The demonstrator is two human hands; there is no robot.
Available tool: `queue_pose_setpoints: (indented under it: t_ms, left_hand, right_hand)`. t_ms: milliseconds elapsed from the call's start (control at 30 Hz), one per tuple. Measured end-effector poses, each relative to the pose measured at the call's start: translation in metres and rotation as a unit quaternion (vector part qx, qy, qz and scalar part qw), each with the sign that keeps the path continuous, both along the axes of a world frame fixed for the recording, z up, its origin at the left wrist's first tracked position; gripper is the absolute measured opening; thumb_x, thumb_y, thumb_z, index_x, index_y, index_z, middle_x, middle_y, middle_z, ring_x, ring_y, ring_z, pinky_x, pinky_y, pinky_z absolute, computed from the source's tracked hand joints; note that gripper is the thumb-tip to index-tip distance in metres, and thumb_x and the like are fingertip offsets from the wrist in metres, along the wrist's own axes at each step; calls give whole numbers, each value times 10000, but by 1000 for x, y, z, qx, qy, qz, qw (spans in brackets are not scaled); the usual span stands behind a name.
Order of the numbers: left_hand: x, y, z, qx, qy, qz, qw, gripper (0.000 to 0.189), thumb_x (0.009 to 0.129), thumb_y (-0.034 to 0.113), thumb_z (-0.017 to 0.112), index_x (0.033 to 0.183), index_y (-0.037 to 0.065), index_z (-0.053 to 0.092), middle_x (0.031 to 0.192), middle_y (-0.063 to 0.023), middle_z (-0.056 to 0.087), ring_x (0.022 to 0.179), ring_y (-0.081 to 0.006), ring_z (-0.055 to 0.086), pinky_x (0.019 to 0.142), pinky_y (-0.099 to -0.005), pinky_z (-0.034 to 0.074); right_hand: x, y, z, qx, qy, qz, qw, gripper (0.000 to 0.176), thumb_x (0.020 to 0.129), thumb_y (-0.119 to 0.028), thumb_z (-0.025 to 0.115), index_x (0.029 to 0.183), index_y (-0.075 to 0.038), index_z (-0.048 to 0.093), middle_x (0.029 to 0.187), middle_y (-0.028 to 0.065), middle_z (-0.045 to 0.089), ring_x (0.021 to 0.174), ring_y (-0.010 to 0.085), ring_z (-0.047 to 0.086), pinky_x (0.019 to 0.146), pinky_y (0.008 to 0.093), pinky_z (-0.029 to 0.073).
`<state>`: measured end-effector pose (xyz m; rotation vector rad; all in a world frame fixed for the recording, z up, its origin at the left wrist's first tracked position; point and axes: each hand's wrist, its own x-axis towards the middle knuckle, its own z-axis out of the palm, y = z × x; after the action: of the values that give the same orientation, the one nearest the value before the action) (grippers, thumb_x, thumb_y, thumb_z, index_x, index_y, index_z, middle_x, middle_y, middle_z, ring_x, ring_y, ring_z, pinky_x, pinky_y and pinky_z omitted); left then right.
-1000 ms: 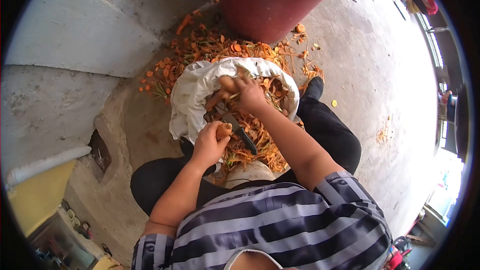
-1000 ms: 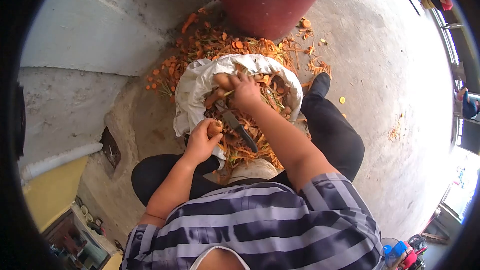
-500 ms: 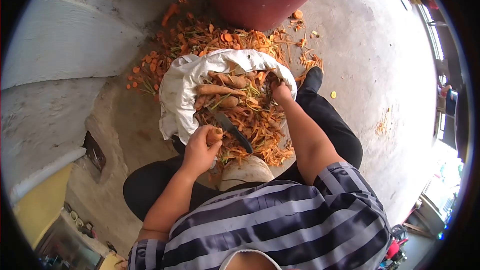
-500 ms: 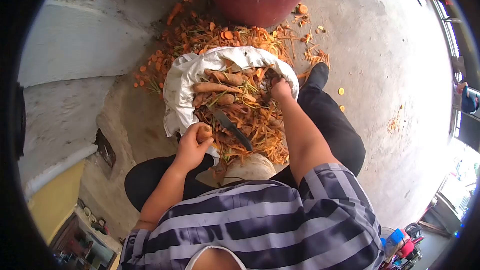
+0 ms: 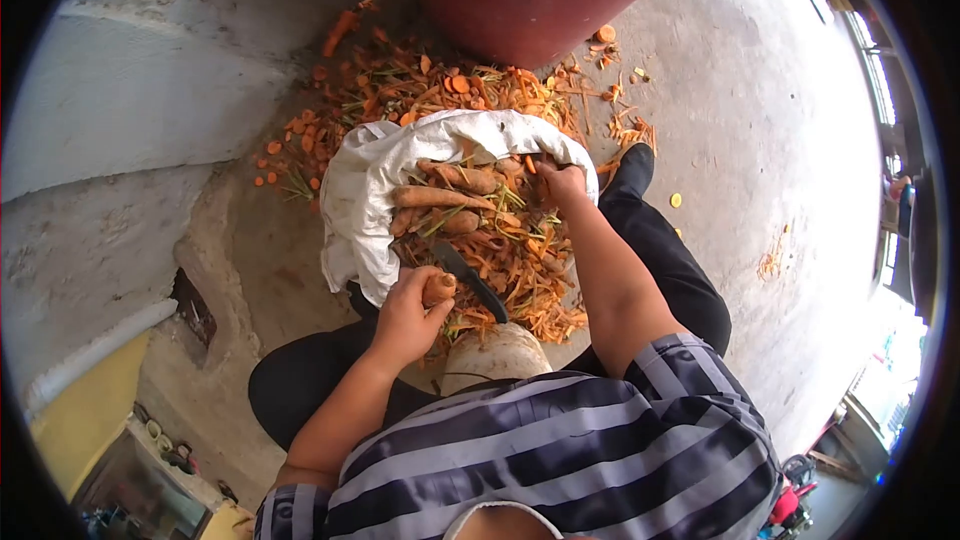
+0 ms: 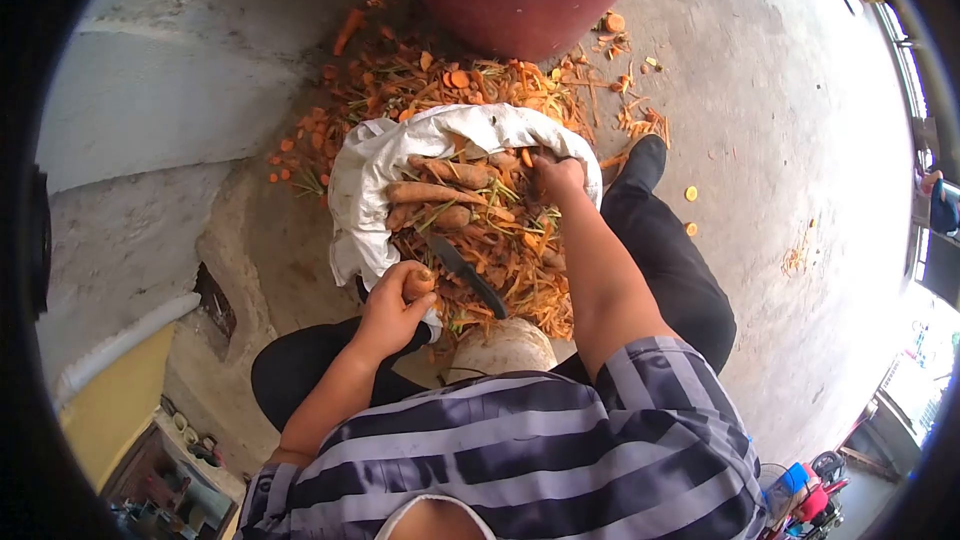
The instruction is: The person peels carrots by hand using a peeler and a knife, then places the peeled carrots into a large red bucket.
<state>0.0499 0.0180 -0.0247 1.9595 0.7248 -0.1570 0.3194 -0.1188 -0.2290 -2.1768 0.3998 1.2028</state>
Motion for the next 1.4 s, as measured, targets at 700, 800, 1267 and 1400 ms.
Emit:
queue_pose_setpoints:
  t_ms: [700, 800, 1267, 1400]
  left_hand:
    - [-22, -3, 28, 44, -26, 12, 999, 354, 712, 99, 642, 1022, 16, 492, 959, -151, 532, 895, -319, 534, 766, -369, 425]
    - [-26, -4, 23, 31, -29, 18, 999, 355, 707, 97, 643, 1020, 21, 493, 947, -145, 529, 888, -322, 530, 759, -371, 423]
    - [-12, -5, 8, 10, -11, 10, 1000, 352, 702, 90, 644, 1012, 21, 493, 943, -151, 527, 873, -318, 536, 753, -365, 430]
    - [-10, -7, 7, 8, -4, 5, 1000, 352, 700, 92, 646, 1010, 24, 494, 945, -153, 527, 882, -321, 530, 760, -366, 429]
  right_hand:
    - [-11, 71, 129, 116, -213, 402, 883, 270, 733, -268, 574, 979, -177, 637, 869, 144, 627, 834, 300, 589, 736, 349, 463]
    - [11, 18, 63, -107, -249, 380, 884, 264, 697, -299, 605, 857, -97, 665, 847, 124, 637, 786, 303, 598, 678, 359, 477]
    - [-106, -67, 28, -127, -100, 361, 918, 687, 679, -103, 631, 1280, -63, 299, 1276, 173, 368, 1141, 321, 398, 936, 373, 366]
    - [-100, -68, 14, -102, -172, 374, 906, 566, 672, -144, 642, 1183, -66, 411, 1222, 162, 412, 1074, 321, 454, 895, 362, 392]
